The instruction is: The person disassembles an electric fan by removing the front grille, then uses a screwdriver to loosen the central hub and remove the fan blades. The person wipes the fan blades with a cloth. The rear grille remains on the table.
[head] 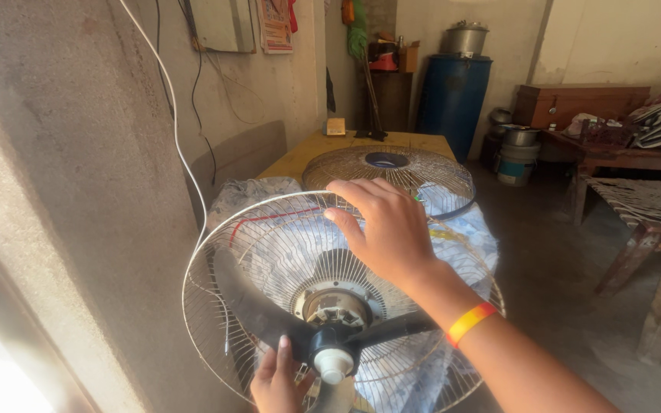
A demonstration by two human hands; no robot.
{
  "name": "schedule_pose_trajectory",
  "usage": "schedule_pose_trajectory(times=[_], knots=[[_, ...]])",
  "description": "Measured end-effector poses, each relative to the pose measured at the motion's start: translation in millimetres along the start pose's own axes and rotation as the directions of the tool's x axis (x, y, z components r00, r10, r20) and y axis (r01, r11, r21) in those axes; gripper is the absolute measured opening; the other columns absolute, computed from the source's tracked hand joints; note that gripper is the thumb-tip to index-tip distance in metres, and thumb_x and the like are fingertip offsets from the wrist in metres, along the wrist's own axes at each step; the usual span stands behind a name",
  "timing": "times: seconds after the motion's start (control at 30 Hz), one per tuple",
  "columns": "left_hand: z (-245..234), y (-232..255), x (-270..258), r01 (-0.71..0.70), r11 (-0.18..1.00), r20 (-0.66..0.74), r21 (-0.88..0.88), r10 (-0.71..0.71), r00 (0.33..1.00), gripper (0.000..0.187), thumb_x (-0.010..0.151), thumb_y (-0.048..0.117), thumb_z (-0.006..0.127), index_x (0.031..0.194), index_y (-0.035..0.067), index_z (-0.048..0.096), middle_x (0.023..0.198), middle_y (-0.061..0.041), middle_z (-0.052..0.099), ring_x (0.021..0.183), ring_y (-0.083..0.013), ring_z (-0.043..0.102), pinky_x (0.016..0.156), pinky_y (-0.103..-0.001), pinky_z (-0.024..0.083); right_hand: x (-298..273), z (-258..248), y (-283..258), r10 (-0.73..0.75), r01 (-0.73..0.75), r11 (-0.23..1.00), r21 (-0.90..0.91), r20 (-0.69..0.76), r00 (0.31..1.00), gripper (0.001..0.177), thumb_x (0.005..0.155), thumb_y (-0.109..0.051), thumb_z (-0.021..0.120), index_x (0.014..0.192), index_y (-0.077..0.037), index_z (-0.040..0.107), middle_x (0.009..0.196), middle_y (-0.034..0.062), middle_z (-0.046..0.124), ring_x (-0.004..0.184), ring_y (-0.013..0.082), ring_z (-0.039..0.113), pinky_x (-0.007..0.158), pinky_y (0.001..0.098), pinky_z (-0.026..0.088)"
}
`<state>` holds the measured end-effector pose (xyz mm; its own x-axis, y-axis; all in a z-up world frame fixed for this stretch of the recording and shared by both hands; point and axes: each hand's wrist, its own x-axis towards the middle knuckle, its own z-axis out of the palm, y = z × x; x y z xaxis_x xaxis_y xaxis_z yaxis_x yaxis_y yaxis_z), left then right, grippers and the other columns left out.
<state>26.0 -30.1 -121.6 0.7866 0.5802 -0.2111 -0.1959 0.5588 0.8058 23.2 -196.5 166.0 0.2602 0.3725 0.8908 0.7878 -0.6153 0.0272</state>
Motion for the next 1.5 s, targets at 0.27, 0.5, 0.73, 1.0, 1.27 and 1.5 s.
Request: schedule_pose_trajectory(times=[0.27,0.5,0.73,1.0,1.27,1.5], knots=[[22.8,55.9,-45.0,-0.608,0.735,-0.008,0.299,0.639,0.769,0.089,0.079,0.001,0.074,0.157,0.014,0.034,0.154,-0.016,0.032,0.133,-0.0295,0.051,0.098,-0.043,0.052,-0.5,-1.0,-1.8,-0.009,0.009,1.000,-0.005,-0.005,1.000,0.029,0.093,-0.025,0.071,0.116,-0.008,0.071,0.108,0.0087,0.076,0.102,0.0285,0.069,0.087,0.0426,0.053],[40.5,120.1,-79.5,-0.786,0.311,0.209,0.535,0.852,0.480,0.084,0.081,0.004,0.075,0.156,0.013,0.038,0.166,-0.016,0.023,0.152,-0.0426,0.029,0.119,-0.053,0.030,-6.0,-1.1,-5.9,-0.026,0.026,0.999,-0.029,0.008,1.000,0.037,0.092,-0.020,0.072,0.126,-0.007,0.065,0.121,0.0095,0.072,0.115,0.0286,0.064,0.100,0.0446,0.045],[36.7,126.8,-90.9,-0.824,0.055,0.396,0.564,0.858,0.328,0.059,0.084,0.007,0.073,0.141,0.014,0.059,0.161,-0.012,0.039,0.151,-0.0377,0.030,0.122,-0.053,0.024,-34.3,6.2,-11.9,-0.121,0.121,0.967,-0.225,0.017,0.993,0.066,0.083,-0.014,0.073,0.144,-0.002,0.053,0.148,0.0185,0.050,0.139,0.0353,0.045,0.116,0.0524,0.029],[35.4,120.3,-87.7,-0.869,-0.049,0.570,0.492,0.772,0.279,0.035,0.084,0.007,0.071,0.118,0.017,0.075,0.147,-0.007,0.055,0.147,-0.0360,0.038,0.119,-0.052,0.028,-136.6,12.7,-45.8,0.122,-0.136,0.989,0.056,0.209,0.970,0.040,0.083,-0.008,0.073,0.122,-0.005,0.065,0.130,0.0115,0.064,0.126,0.0308,0.056,0.108,0.0474,0.035],[23.6,120.9,-84.9,-0.858,-0.017,0.561,0.513,0.764,0.319,0.036,0.086,0.006,0.071,0.121,0.013,0.073,0.148,-0.011,0.054,0.145,-0.0381,0.038,0.117,-0.053,0.031,-152.7,30.1,-44.9,0.284,-0.304,0.952,0.023,0.302,0.910,0.036,0.078,-0.004,0.074,0.114,-0.005,0.071,0.111,0.0094,0.071,0.109,0.0284,0.060,0.100,0.0455,0.036],[20.4,117.8,-93.5,-0.895,-0.153,0.692,0.419,0.692,0.205,0.036,0.081,0.005,0.069,0.115,0.011,0.075,0.131,-0.008,0.066,0.129,-0.0289,0.055,0.112,-0.054,0.033,-141.1,29.9,-43.1,0.194,-0.200,0.980,-0.016,0.332,0.923,0.029,0.076,-0.004,0.075,0.105,-0.007,0.075,0.113,0.0057,0.072,0.112,0.0256,0.059,0.109,0.0506,0.030]])
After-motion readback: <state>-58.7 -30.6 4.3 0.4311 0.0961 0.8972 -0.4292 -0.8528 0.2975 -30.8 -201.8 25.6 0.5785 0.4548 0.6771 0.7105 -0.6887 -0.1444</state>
